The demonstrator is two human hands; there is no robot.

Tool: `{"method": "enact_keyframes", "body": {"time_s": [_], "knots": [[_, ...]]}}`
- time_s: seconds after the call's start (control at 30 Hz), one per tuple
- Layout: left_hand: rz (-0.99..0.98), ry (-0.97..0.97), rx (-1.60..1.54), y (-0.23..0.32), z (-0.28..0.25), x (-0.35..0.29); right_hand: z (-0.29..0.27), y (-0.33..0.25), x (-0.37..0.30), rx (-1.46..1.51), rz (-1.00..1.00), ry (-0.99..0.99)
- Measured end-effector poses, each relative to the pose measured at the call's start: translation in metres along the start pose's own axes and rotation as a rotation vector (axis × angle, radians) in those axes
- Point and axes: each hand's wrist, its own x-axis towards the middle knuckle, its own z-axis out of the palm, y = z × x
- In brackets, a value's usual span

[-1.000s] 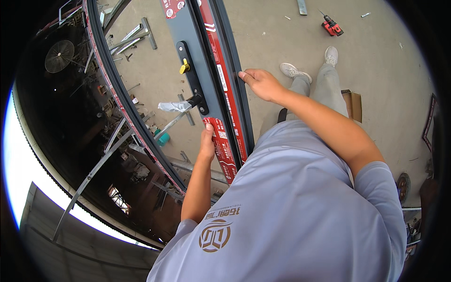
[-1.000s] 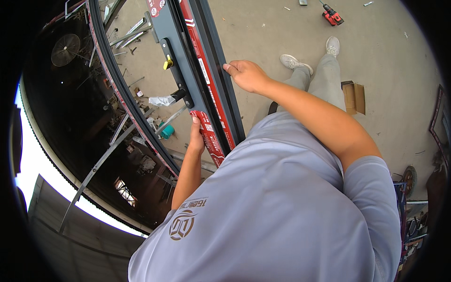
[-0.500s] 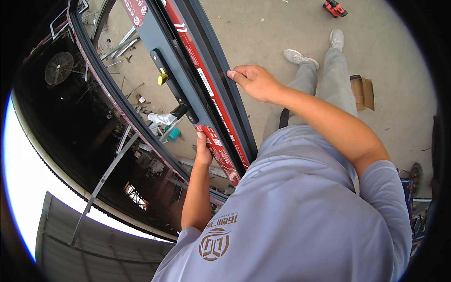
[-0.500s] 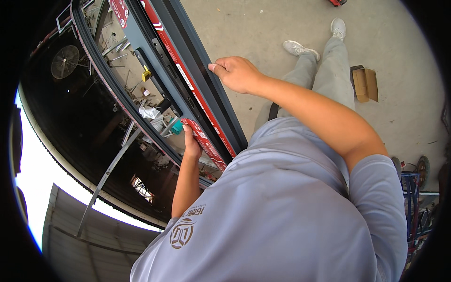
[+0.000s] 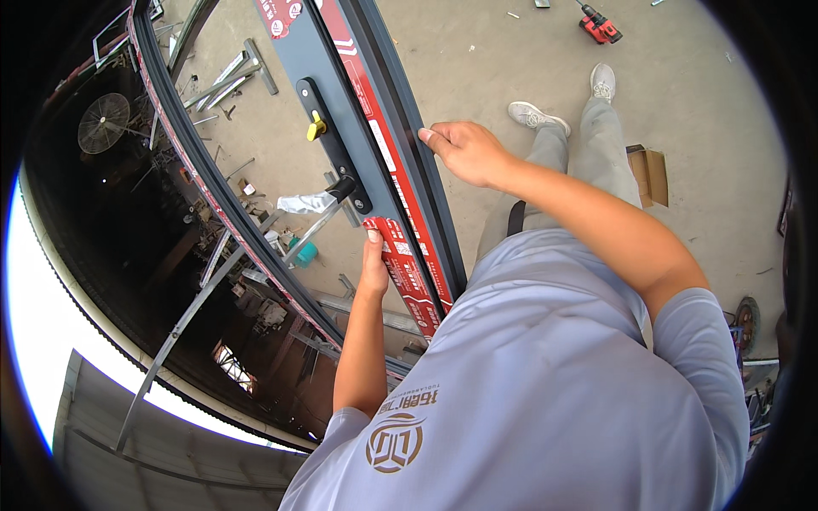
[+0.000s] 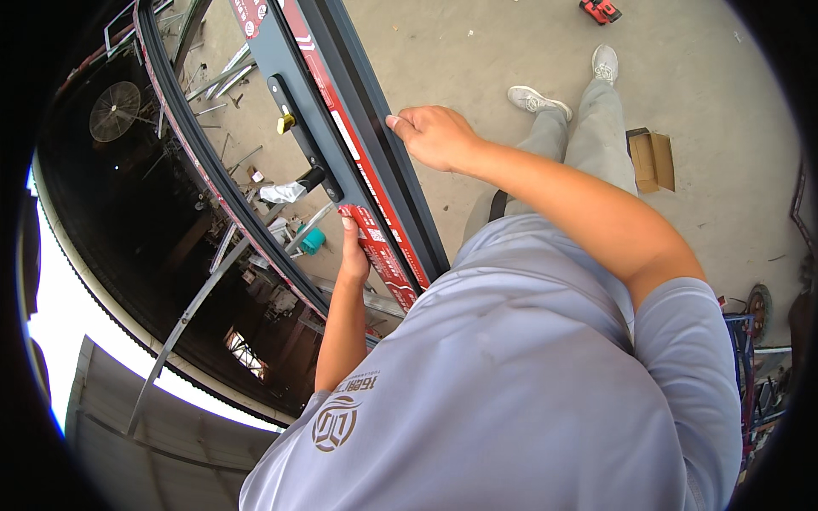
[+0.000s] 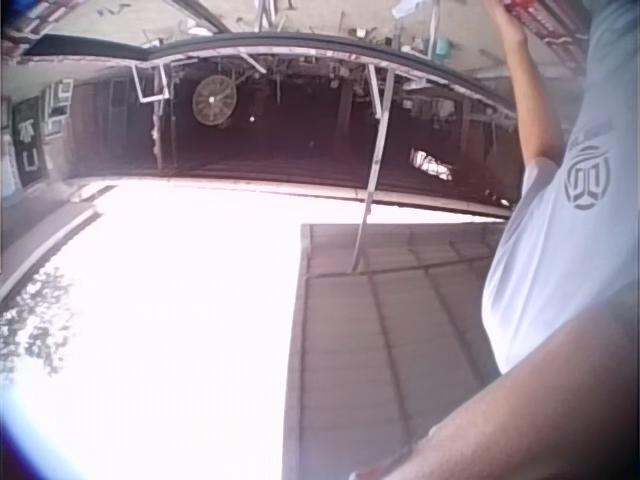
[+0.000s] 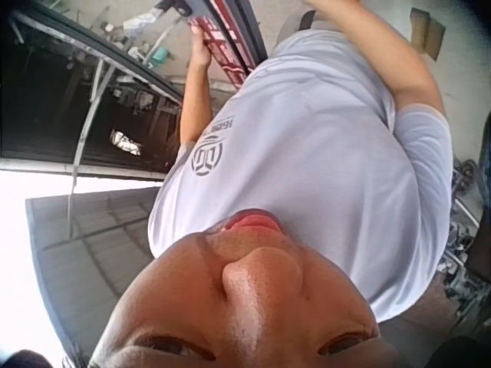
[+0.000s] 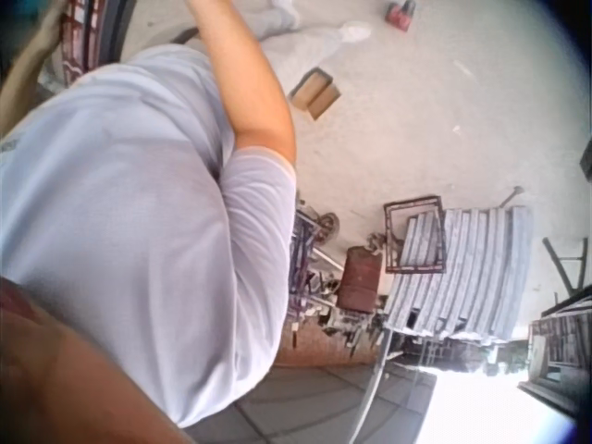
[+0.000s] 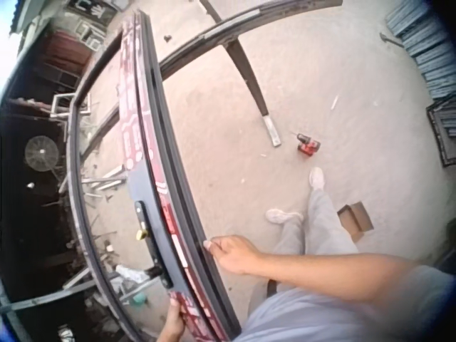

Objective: The person assembles a large window frame using a cordless drill. They secure metal profiles and hardware components, including a handle, by driving screws into pre-drilled holes. The frame is repositioned on a stand to access different sides during the process.

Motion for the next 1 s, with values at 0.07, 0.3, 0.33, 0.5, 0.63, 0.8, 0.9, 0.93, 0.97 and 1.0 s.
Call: {"method": "enact_keyframes", "body": {"time_s": [0.07, 0.3, 0.33, 0.5, 0.63, 0.8, 0.9, 0.93, 0.97, 1.0], "knots": [[-0.003, 0.006, -0.009, 0.002, 0.006, -0.002, 0.007, 0.002, -0.004, -0.002, 0.003, 0.020], [0.043, 0.225, -0.022, -0.007, 0.028, -0.010, 0.032, 0.016, -0.031, -0.102, 0.091, -0.040], [0.085, 0.263, 0.010, -0.010, 0.031, -0.014, 0.031, 0.017, -0.034, -0.128, 0.085, -0.036], [0.253, 0.594, 0.194, -0.031, 0.054, -0.060, -0.001, 0.005, -0.045, -0.184, 0.129, -0.009], [0.286, 0.881, 0.108, -0.055, 0.084, -0.105, -0.038, -0.029, -0.041, -0.200, 0.155, -0.033], [0.275, 1.274, 0.049, -0.085, 0.119, -0.143, -0.033, -0.088, -0.035, -0.303, 0.103, -0.138], [0.101, 1.273, -0.410, -0.099, 0.158, -0.159, -0.006, -0.120, -0.033, -0.353, 0.099, -0.279], [0.033, 1.216, -0.549, -0.103, 0.175, -0.165, 0.005, -0.128, -0.033, -0.413, 0.032, -0.366], [-0.012, 1.172, -0.678, -0.109, 0.190, -0.170, 0.018, -0.135, -0.032, -0.459, -0.038, -0.444], [-0.040, 1.131, -0.797, -0.115, 0.204, -0.170, 0.032, -0.140, -0.030, -0.496, -0.113, -0.514]]}}
